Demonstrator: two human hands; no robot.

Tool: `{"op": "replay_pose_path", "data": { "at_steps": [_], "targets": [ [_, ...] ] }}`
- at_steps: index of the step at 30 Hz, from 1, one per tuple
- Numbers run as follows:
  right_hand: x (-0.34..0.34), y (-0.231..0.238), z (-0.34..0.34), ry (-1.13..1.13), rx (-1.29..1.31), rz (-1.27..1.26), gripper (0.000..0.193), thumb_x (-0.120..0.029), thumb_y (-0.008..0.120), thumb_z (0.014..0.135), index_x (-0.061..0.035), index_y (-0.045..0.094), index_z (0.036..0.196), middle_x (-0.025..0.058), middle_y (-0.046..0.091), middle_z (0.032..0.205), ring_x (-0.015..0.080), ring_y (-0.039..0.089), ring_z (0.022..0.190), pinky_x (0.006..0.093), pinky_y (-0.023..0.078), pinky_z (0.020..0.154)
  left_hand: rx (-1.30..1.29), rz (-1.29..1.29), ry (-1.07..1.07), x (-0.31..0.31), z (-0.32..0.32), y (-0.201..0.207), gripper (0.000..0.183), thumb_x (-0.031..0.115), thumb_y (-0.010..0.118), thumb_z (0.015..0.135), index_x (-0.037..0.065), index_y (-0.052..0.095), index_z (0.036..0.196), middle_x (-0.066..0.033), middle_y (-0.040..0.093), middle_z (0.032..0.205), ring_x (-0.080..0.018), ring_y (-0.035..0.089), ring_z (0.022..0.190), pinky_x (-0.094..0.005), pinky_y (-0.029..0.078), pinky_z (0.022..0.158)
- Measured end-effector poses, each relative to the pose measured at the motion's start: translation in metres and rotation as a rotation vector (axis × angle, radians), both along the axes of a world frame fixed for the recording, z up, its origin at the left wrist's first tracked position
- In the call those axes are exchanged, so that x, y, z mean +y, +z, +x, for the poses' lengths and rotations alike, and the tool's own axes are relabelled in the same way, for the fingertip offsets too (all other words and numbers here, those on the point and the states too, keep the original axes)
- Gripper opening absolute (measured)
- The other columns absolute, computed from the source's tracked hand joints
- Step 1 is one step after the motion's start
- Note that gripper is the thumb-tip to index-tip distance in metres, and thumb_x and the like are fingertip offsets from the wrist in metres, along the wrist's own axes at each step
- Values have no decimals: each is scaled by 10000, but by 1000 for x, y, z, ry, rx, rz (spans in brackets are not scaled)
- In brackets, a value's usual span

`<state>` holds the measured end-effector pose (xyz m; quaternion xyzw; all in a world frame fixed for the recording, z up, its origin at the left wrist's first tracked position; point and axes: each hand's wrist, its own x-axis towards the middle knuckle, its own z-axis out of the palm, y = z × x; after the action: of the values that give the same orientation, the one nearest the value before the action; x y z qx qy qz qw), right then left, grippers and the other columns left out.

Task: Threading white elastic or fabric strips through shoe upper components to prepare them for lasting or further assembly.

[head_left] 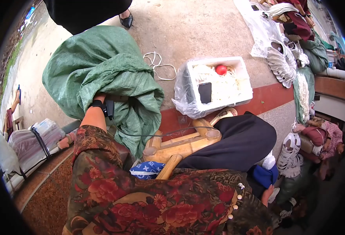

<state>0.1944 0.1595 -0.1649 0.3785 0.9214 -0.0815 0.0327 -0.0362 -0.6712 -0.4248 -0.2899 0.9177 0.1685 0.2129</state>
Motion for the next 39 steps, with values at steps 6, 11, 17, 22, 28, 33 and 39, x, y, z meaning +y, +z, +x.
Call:
{"op": "replay_pose_path", "data": {
  "at_steps": [6,11,17,22,28,33,39],
  "targets": [
    [6,-4,8,60,92,-19,351,-230,349,951,89,480,1023,248,539,923,376,505,839,398,388,792,-6,13,10,-5,0,0,583,395,410,862,83,350,1350,-118,321,1411,-282,288,1301,-361,209,1077],
    [-2,-11,11,-44,73,-14,374,-245,355,949,91,492,1042,273,545,974,406,505,883,416,384,806,27,-8,15,-15,-13,18,580,393,408,863,83,351,1349,-117,323,1411,-281,289,1300,-360,210,1077],
    [38,-22,25,184,19,148,374,-248,368,945,86,493,1059,279,551,982,410,514,896,426,387,809,6,14,62,-31,0,14,577,390,407,864,82,353,1348,-116,324,1410,-280,291,1299,-360,211,1077],
    [19,-13,13,4,10,85,365,-238,369,946,82,491,1071,275,552,981,407,516,904,425,388,818,7,31,70,-38,1,3,574,388,405,865,82,354,1347,-115,326,1409,-279,293,1298,-359,212,1077],
    [4,-8,5,1,-8,114,353,-224,365,948,82,485,1075,272,553,969,403,513,898,416,386,822,206,-15,9,-29,-1,-63,468,333,452,836,54,507,1207,-145,489,1272,-351,459,1155,-399,352,980],
    [-6,5,12,-18,63,115,342,-222,366,948,78,488,1058,273,546,975,417,500,888,423,379,806,-140,-100,-251,66,-37,2,323,170,481,802,73,580,1094,-190,557,1141,-353,545,1037,-430,443,871],
    [-12,-8,-5,-152,-28,66,389,-254,365,953,79,471,1124,279,538,1058,419,499,977,414,377,848,-255,-138,-628,41,-35,13,306,117,484,804,41,597,1078,-177,563,1153,-321,564,1033,-410,461,865]
  ]
}}
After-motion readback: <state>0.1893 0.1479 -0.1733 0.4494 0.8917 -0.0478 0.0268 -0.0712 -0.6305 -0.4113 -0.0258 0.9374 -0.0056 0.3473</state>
